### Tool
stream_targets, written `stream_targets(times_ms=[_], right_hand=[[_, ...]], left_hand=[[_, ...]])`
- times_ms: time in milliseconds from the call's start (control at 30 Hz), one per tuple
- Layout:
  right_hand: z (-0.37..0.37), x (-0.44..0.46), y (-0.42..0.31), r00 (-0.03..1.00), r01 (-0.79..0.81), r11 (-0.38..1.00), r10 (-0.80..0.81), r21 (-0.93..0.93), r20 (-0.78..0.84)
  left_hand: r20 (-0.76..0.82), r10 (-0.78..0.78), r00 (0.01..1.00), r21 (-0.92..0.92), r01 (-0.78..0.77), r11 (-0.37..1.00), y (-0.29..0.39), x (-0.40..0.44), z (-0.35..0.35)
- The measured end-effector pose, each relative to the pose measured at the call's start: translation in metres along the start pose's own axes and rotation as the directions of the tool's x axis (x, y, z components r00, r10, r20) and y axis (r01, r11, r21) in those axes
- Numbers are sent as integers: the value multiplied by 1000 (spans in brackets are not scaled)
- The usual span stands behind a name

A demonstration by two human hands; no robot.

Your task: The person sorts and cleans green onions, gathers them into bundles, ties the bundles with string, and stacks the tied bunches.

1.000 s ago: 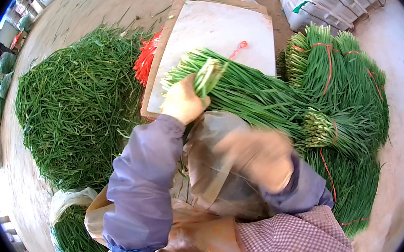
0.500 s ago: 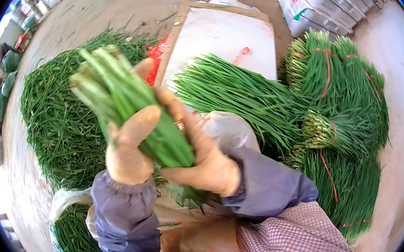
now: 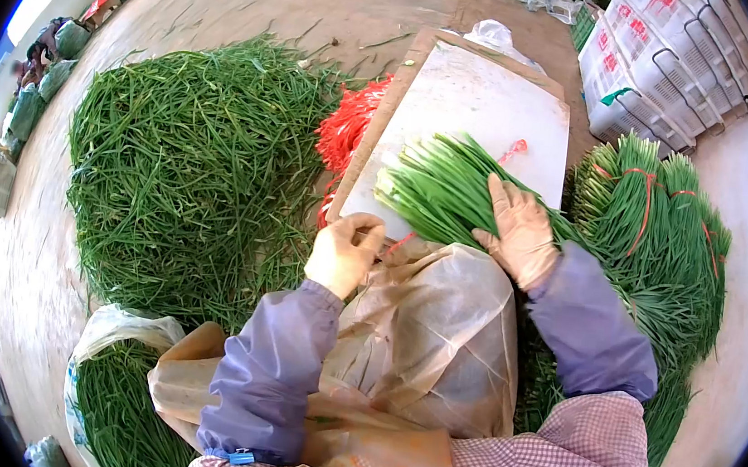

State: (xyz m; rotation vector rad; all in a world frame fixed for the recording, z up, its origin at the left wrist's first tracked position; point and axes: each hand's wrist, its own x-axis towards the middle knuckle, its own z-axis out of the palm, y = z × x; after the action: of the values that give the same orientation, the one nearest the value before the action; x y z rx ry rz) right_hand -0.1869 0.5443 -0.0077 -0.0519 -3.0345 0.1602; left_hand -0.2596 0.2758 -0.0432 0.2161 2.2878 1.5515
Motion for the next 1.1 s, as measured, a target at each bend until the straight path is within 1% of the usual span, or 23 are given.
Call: stream_targets(times_ms=[33,67,100,167,200,267,300,333,367,433,500,533,633,667,733,767,833,867,900,967,1033,1067,1100], right_hand=[[10,3,-5,999,-4,995,1,-103,-36],[8,4,1,1000,-18,997,16,-71,-27],[7,6,8,997,37,999,-37,0,-64],[2,5,21,999,22,997,-25,77,28],[-7,4,20,998,23,998,-26,61,54],[-27,0,13,993,33,999,-37,37,110],[-38,-1,12,996,23,992,-34,126,86],[-40,-1,15,1000,15,991,-18,137,17],[-43,0,18,999,7,989,1,146,-54],[-47,5,13,994,64,953,-34,295,-104],[-39,10,11,988,149,913,-117,380,-104],[-35,11,8,983,180,924,-157,337,-97],[-24,14,-4,966,233,958,-207,169,-157],[-19,14,-6,977,193,974,-180,118,-113],[-7,16,-8,973,193,980,-186,45,-135],[-1,15,-7,972,190,982,-187,8,-144],[5,15,-3,985,143,985,-132,100,-111],[4,16,-1,988,132,979,-117,155,-101],[4,16,3,991,118,970,-101,212,-89],[-16,14,5,982,157,856,-83,492,-167],[-22,16,22,962,108,838,47,535,-268],[-24,19,32,959,19,824,144,566,-243],[-27,23,46,946,-68,803,241,592,-219]], left_hand=[[-6,63,998,14,-63,998,0,0,4],[-8,71,997,39,-70,997,1,2,5],[-4,75,997,63,-74,995,4,2,4],[-4,-5,1000,-36,5,999,7,6,5],[-4,-42,999,-87,42,995,7,9,5],[-127,27,992,-66,-35,997,0,14,8],[-185,59,981,-52,-70,996,-2,15,9],[-214,25,977,-126,-53,991,-2,22,9],[-251,41,967,-188,-91,978,0,27,9],[-226,213,951,-276,-272,922,7,49,3],[-150,351,924,-215,-377,901,32,61,-2],[-108,413,904,-187,-427,885,44,68,-3],[123,267,956,-94,-257,962,43,84,13],[109,291,951,-111,-279,954,43,84,17],[84,333,939,-146,-319,936,40,85,22],[52,316,947,-253,-294,922,37,87,21],[-14,272,962,-456,-249,855,27,91,11],[-104,306,947,-449,-319,835,16,90,4],[-212,251,945,-399,-317,860,14,81,-1],[-224,115,968,-433,-204,878,-5,68,-13],[-173,101,980,-67,-114,991,-2,34,-19],[-144,194,970,-90,-208,974,-10,22,-10],[-75,344,936,140,-332,933,-14,11,-7]])
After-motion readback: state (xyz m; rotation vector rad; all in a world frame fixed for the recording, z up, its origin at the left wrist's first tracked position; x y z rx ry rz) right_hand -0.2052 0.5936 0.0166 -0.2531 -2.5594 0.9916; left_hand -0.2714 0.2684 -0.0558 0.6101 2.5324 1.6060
